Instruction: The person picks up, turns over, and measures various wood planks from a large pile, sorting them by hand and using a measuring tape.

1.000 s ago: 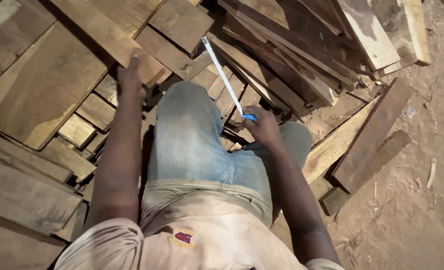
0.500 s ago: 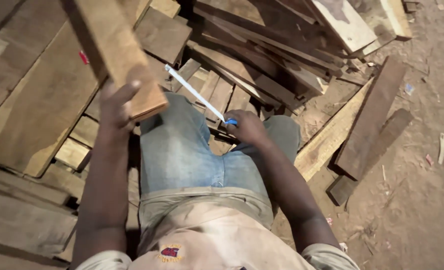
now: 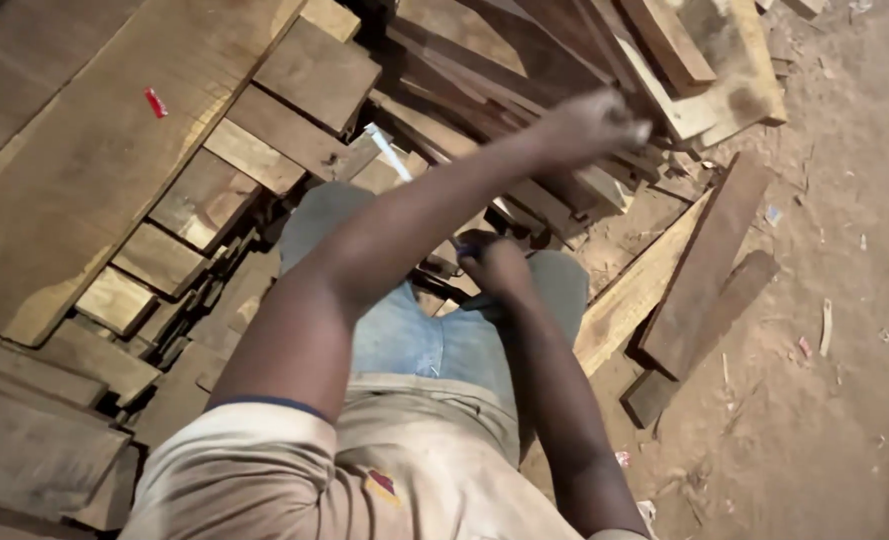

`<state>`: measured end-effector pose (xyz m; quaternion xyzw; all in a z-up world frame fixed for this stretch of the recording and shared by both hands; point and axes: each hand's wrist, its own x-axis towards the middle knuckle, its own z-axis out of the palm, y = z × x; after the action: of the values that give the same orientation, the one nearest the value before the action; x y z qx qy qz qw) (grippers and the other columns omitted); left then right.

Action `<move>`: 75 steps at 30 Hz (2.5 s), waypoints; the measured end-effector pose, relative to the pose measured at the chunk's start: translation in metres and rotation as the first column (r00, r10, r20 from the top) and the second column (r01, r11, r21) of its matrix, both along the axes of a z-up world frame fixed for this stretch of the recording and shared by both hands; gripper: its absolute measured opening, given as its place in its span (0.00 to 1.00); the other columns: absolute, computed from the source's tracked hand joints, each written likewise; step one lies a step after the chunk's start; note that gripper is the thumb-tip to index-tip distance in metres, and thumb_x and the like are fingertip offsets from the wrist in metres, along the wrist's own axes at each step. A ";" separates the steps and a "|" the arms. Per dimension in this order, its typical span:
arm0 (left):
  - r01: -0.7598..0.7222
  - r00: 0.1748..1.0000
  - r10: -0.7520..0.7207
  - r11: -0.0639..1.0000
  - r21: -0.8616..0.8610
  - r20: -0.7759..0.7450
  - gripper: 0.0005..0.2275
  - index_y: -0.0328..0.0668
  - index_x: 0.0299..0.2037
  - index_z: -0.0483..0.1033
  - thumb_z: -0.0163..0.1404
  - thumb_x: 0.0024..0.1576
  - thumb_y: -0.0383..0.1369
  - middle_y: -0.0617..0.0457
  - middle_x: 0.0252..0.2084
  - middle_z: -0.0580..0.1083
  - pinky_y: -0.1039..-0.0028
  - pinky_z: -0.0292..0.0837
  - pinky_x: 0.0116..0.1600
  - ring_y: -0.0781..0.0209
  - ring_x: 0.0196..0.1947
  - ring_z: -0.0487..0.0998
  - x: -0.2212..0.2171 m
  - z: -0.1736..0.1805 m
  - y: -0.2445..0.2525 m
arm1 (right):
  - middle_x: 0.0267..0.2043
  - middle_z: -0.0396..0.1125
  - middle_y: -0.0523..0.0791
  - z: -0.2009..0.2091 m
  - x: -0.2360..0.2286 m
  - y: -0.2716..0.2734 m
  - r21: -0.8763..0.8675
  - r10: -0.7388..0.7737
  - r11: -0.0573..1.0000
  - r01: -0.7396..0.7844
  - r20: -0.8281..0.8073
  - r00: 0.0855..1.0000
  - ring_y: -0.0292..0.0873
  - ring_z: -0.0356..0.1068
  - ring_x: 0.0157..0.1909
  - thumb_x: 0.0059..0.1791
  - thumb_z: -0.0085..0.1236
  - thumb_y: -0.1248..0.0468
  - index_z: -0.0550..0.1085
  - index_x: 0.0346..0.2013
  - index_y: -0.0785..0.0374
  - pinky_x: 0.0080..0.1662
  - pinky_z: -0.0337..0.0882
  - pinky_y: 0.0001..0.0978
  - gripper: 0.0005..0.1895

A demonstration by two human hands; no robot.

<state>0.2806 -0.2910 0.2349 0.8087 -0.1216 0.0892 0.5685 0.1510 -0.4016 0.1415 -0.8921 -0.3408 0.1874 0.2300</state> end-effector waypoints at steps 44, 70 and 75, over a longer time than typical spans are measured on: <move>-0.592 -0.783 0.486 -0.386 0.708 -0.389 0.42 0.37 0.68 0.56 0.53 0.52 0.60 0.33 0.70 0.56 0.47 0.54 0.70 0.37 0.70 0.58 -0.454 -0.179 0.329 | 0.46 0.73 0.53 0.023 -0.001 0.007 0.224 0.306 0.917 -0.329 0.130 0.943 0.54 0.74 0.46 0.48 0.62 0.66 0.77 0.49 0.65 0.50 0.73 0.42 0.14; -0.396 0.441 0.829 -0.164 0.903 0.344 0.35 0.41 0.70 0.63 0.63 0.53 0.40 0.45 0.70 0.62 0.49 0.43 0.76 0.44 0.74 0.56 -0.443 -0.256 0.202 | 0.45 0.73 0.51 0.019 -0.005 0.005 0.272 0.306 0.906 -0.325 0.113 0.945 0.53 0.75 0.45 0.47 0.62 0.66 0.77 0.48 0.65 0.48 0.73 0.40 0.14; -0.599 0.460 0.879 0.201 0.775 0.127 0.36 0.36 0.67 0.66 0.63 0.45 0.33 0.39 0.70 0.61 0.45 0.43 0.74 0.37 0.73 0.54 -0.442 -0.243 0.209 | 0.45 0.74 0.51 0.022 -0.006 -0.001 0.255 0.288 0.910 -0.326 0.176 0.941 0.55 0.74 0.46 0.47 0.62 0.65 0.78 0.47 0.64 0.48 0.73 0.42 0.14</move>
<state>-0.1618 -0.0823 -0.0084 0.9131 0.3678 0.1552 0.0832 0.1452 -0.4026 0.1632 -0.7962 -0.5147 0.1106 0.2981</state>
